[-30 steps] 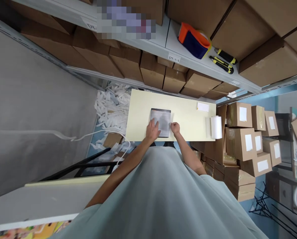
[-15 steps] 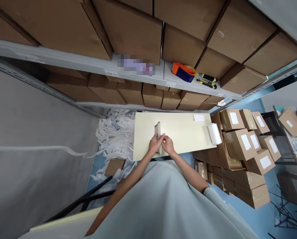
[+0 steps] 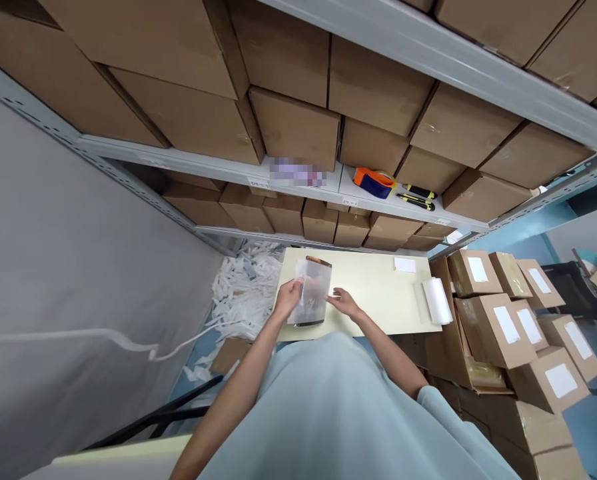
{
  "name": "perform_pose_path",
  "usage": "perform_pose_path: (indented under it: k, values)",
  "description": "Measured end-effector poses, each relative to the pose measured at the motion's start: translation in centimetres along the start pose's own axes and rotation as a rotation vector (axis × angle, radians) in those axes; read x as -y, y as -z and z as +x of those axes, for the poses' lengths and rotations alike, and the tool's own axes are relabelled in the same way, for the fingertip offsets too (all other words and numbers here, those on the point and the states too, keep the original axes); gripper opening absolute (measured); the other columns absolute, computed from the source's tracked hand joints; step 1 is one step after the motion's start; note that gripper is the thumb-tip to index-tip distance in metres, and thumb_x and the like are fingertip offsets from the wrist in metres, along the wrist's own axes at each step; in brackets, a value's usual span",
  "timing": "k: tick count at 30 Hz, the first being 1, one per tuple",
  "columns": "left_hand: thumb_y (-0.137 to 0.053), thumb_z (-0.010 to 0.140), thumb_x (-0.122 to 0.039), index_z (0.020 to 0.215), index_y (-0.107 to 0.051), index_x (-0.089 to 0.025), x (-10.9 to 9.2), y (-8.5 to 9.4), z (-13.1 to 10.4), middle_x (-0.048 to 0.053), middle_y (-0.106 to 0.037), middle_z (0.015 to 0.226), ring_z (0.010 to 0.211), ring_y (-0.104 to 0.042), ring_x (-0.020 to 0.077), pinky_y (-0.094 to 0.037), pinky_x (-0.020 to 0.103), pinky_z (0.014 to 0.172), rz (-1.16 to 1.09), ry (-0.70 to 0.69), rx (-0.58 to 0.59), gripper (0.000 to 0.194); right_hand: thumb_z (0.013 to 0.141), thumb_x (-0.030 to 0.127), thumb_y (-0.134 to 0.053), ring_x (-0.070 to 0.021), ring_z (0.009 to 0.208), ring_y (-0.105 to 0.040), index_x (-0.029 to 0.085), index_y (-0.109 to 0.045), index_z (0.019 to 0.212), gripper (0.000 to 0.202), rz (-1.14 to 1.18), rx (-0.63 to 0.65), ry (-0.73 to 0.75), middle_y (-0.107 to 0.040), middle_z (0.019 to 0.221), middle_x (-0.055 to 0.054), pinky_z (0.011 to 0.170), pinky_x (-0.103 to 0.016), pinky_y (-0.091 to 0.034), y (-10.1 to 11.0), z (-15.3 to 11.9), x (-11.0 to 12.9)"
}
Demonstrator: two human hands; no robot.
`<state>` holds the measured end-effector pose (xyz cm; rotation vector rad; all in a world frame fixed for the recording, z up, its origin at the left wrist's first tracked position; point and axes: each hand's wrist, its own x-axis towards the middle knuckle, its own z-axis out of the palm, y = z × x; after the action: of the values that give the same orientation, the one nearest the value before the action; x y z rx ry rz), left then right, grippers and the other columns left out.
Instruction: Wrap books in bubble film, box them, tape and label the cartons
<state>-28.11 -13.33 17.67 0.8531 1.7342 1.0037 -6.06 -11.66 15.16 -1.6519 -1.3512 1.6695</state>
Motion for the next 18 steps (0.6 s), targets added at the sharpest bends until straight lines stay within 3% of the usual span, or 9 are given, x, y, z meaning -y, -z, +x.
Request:
perform_pose_path:
  k: [3,7,10,15,18]
  values:
    - [-0.068,0.084,-0.078,0.092,-0.080,-0.019,-1.9,0.4,-0.1,0.010,-0.082,0.087,0.100,-0.078,0.0334,-0.062,0.041,0.091,-0.165,-0.011,0.113,0.060,0.074,0.069,-0.093,-0.0284,0.114,-0.080,0.023,-0.075,0.120,0.067,0.164,0.060,0.011,-0.083,0.124,-0.012,0.099,-0.043,-0.066,2.7,-0.3,1.4]
    - [-0.086,0.070,-0.082,0.100,-0.082,-0.017,-4.1,-0.3,-0.9,0.012,-0.082,0.089,0.091,-0.079,0.0328,-0.063,0.043,0.085,-0.435,0.063,0.249,0.072,0.066,0.069,-0.099,-0.0292,0.104,-0.082,0.021,-0.075,0.118,0.074,0.420,0.155,0.085,-0.085,0.118,-0.010,0.091,-0.041,-0.068,6.3,-1.6,4.1]
    - [-0.090,0.063,-0.083,0.098,-0.081,-0.018,-5.3,-1.9,-1.4,0.012,-0.082,0.091,0.088,-0.077,0.0312,-0.062,0.039,0.080,-0.469,0.080,0.222,0.074,0.071,0.064,-0.098,-0.0298,0.105,-0.082,0.021,-0.075,0.116,0.067,0.460,0.125,0.180,-0.086,0.114,-0.010,0.095,-0.041,-0.067,8.6,-2.4,5.8]
    - [-0.088,0.063,-0.084,0.091,-0.081,-0.018,-6.5,-4.6,-1.4,0.009,-0.082,0.094,0.099,-0.074,0.0299,-0.057,0.033,0.083,-0.386,-0.039,0.068,0.072,0.075,0.063,-0.095,-0.0294,0.108,-0.081,0.022,-0.075,0.115,0.061,0.427,0.082,0.260,-0.085,0.117,-0.008,0.098,-0.039,-0.066,11.2,-2.9,7.0]
    - [-0.088,0.064,-0.080,0.089,-0.080,-0.018,-7.5,-5.6,-1.3,0.010,-0.082,0.095,0.101,-0.074,0.0308,-0.056,0.034,0.085,-0.376,-0.050,0.097,0.067,0.076,0.066,-0.094,-0.0302,0.111,-0.080,0.023,-0.074,0.117,0.063,0.429,0.098,0.265,-0.085,0.120,-0.009,0.100,-0.040,-0.065,12.1,-3.0,7.0]
